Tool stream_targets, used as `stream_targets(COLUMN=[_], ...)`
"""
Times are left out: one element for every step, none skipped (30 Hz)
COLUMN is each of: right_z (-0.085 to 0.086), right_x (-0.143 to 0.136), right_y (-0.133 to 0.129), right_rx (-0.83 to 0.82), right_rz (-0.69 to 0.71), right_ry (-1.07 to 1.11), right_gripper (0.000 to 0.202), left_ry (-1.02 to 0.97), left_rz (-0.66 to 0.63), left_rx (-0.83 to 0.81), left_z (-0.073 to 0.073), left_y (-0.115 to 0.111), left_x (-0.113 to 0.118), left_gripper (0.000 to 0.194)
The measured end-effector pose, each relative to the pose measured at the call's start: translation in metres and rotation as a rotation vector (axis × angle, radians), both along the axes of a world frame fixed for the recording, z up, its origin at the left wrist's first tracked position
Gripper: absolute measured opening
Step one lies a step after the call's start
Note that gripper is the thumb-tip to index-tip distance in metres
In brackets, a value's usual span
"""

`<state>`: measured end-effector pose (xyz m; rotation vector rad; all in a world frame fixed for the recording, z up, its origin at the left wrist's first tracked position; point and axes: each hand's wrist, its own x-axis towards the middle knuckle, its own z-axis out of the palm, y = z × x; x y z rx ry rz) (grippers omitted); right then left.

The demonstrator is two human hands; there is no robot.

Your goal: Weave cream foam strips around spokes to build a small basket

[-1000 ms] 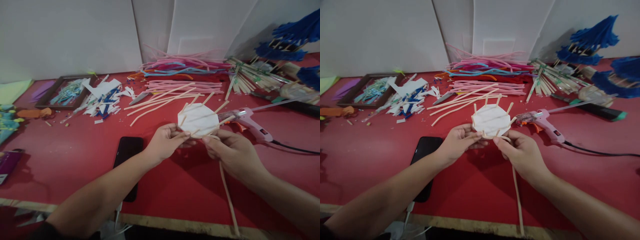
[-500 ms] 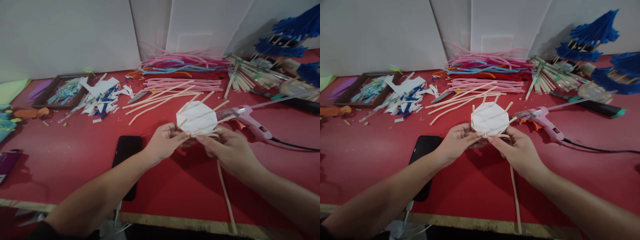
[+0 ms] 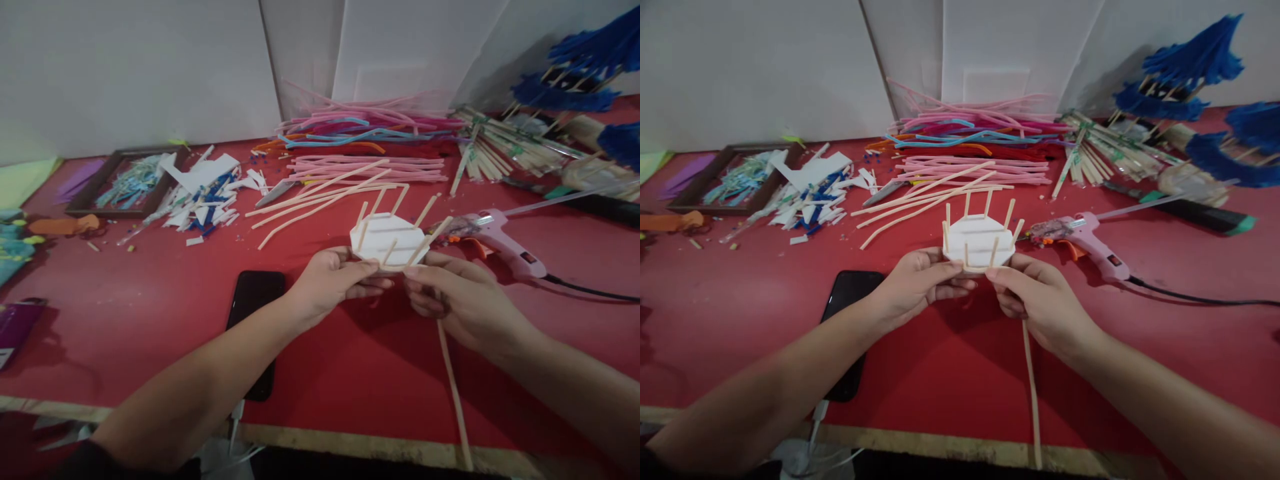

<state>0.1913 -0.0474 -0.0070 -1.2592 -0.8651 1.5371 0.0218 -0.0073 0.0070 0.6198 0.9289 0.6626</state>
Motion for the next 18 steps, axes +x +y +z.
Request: stream_targets(right_z=[0.0003,0.0006,0.0008,0.0009,0.0009,0.0009,0.0009,0.0010,0.0011,0.0012,0.0013,0.0014,0.0013,0.0012,0.0008,0.0004,0.0000,-0.0004], right_x=[0.0005,0.0009,0.0013,0.0015,0.0015,0.0014,0.0011,0.0007,0.0004,0.0000,-0.0002,-0.0004,-0.0005,-0.0005,-0.0005,-0.0005,-0.0005,-0.0006], right_y=[0.0005,0.0007,0.0007,0.0005,0.0001,-0.0003,-0.0007,-0.0012,-0.0015,-0.0018,-0.0021,-0.0024,-0.0027,-0.0030,-0.0032,-0.0035,-0.0037,-0.0039], right_rx=[-0.004,-0.008,-0.010,-0.011,-0.011,-0.008,-0.004,-0.001,0.002,0.002,0.001,-0.003,-0.008,-0.014,-0.020,-0.028,-0.034,-0.039], right_rz=[0.005,0.010,0.013,0.014,0.013,0.009,0.005,0.001,-0.001,-0.002,-0.003,-0.003,-0.006,-0.010,-0.017,-0.024,-0.030,-0.034], right_ry=[0.002,0.003,0.002,0.000,-0.004,-0.009,-0.014,-0.019,-0.025,-0.031,-0.037,-0.045,-0.054,-0.065,-0.076,-0.088,-0.098,-0.105], right_gripper=[0.044,0.044,0.044,0.043,0.042,0.041,0.041,0.041,0.041,0.042,0.042,0.042,0.043,0.045,0.047,0.049,0.052,0.053], left_ry=[0.010,0.015,0.015,0.012,0.008,0.005,0.006,0.008,0.012,0.015,0.017,0.019,0.021,0.022,0.023,0.022,0.020,0.017], left_rz=[-0.008,-0.015,-0.020,-0.024,-0.025,-0.024,-0.024,-0.023,-0.024,-0.025,-0.027,-0.029,-0.031,-0.032,-0.034,-0.036,-0.038,-0.040], left_rx=[-0.009,-0.014,-0.014,-0.009,0.002,0.018,0.039,0.064,0.091,0.115,0.131,0.139,0.139,0.133,0.127,0.121,0.117,0.115], left_z=[0.0007,0.0010,0.0011,0.0008,0.0004,-0.0002,-0.0007,-0.0011,-0.0013,-0.0013,-0.0010,-0.0007,-0.0003,0.0001,0.0004,0.0005,0.0004,0.0001], left_y=[0.0000,-0.0001,-0.0004,-0.0008,-0.0014,-0.0022,-0.0031,-0.0040,-0.0049,-0.0058,-0.0064,-0.0068,-0.0069,-0.0068,-0.0066,-0.0063,-0.0061,-0.0060], left_x=[0.0000,0.0000,0.0000,-0.0001,-0.0003,-0.0005,-0.0008,-0.0010,-0.0013,-0.0015,-0.0016,-0.0016,-0.0015,-0.0013,-0.0009,-0.0006,-0.0003,-0.0001], left_gripper=[0.007,0.006,0.006,0.006,0.007,0.009,0.013,0.017,0.021,0.026,0.031,0.035,0.038,0.040,0.041,0.040,0.039,0.038])
